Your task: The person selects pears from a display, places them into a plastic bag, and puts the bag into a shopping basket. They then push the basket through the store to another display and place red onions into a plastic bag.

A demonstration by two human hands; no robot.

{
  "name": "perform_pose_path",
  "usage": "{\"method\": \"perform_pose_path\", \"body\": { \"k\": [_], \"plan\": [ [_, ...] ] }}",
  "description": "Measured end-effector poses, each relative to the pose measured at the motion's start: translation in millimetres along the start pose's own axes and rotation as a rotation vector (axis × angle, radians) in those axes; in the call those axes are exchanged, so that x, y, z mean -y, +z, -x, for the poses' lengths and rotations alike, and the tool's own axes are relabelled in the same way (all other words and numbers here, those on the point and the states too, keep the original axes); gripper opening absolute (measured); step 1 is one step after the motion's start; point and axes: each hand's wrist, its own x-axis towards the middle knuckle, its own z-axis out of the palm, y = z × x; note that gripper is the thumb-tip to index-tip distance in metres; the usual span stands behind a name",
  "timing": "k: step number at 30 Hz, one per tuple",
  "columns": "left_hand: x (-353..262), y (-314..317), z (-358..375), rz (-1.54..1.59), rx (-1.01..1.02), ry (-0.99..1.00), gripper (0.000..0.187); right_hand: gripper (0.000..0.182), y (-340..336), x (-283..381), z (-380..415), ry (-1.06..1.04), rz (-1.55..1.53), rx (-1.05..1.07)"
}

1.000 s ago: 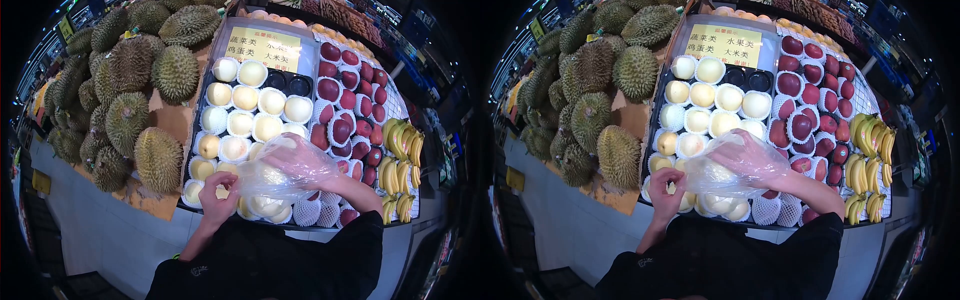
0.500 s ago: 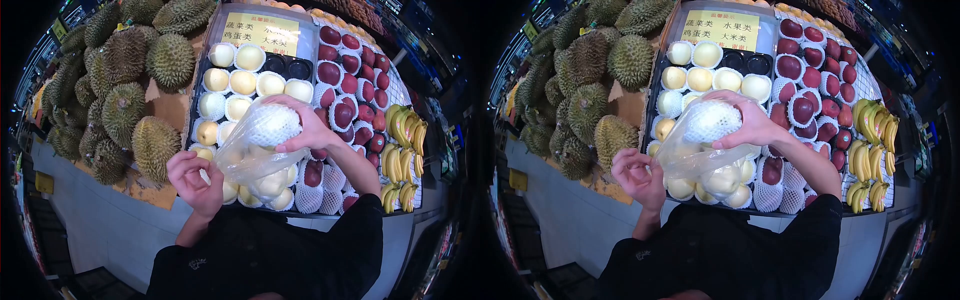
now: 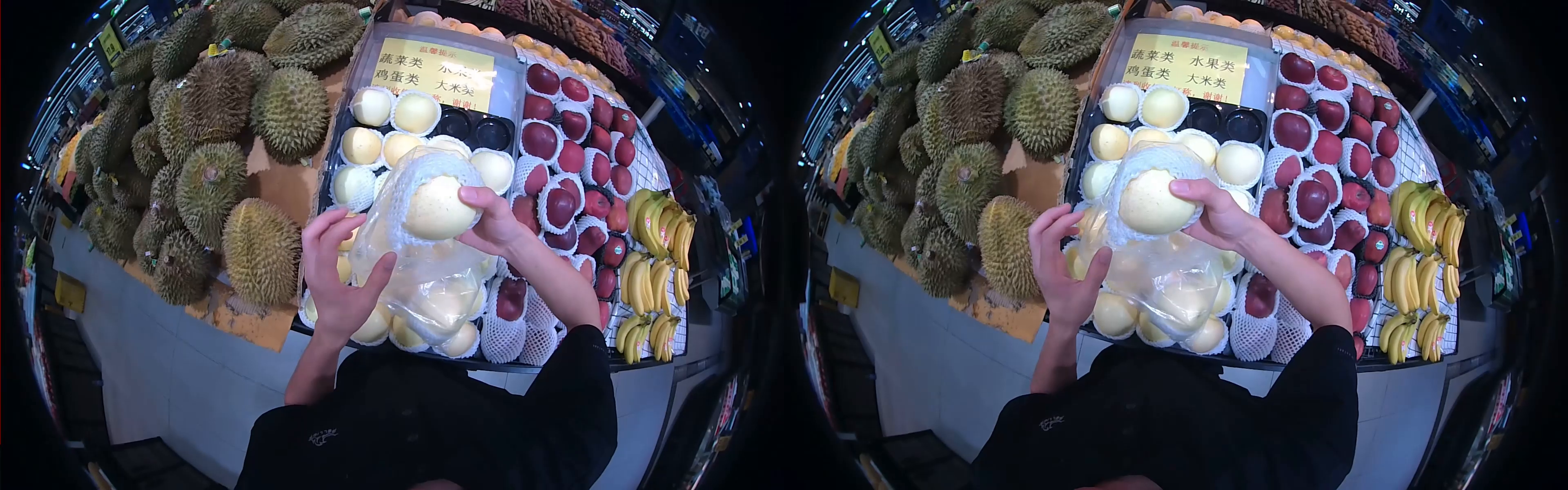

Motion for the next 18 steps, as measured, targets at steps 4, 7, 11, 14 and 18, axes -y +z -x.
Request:
{"method": "perform_pose_path", "body": {
  "k": [4,7,11,14,18],
  "plan": [
    [6.3,20.1,-8.2,0.342,0.024,-0.071,0.035,0.066,3.9,-10.6,-6.8,0.039,-0.021,0.043],
    [16.9,25.1,-3.2,0.549,0.017,-0.297,0.028,0.066,2.7,-13.3,-7.1,0.054,-0.037,0.003],
    [12.9,27.4,-20.3,1.335,0.002,-0.766,0.022,0.069,-2.4,-16.0,-6.8,0.046,-0.085,0.037],
    [-0.1,21.3,-33.9,1.476,0.142,-1.009,0.020,0.073,-16.7,-25.1,-7.9,0.075,-0.166,0.100],
    [23.6,29.9,-20.9,1.360,0.279,-0.870,0.018,0.077,-22.4,-27.7,-8.4,0.099,-0.142,0.183]
  ]
}}
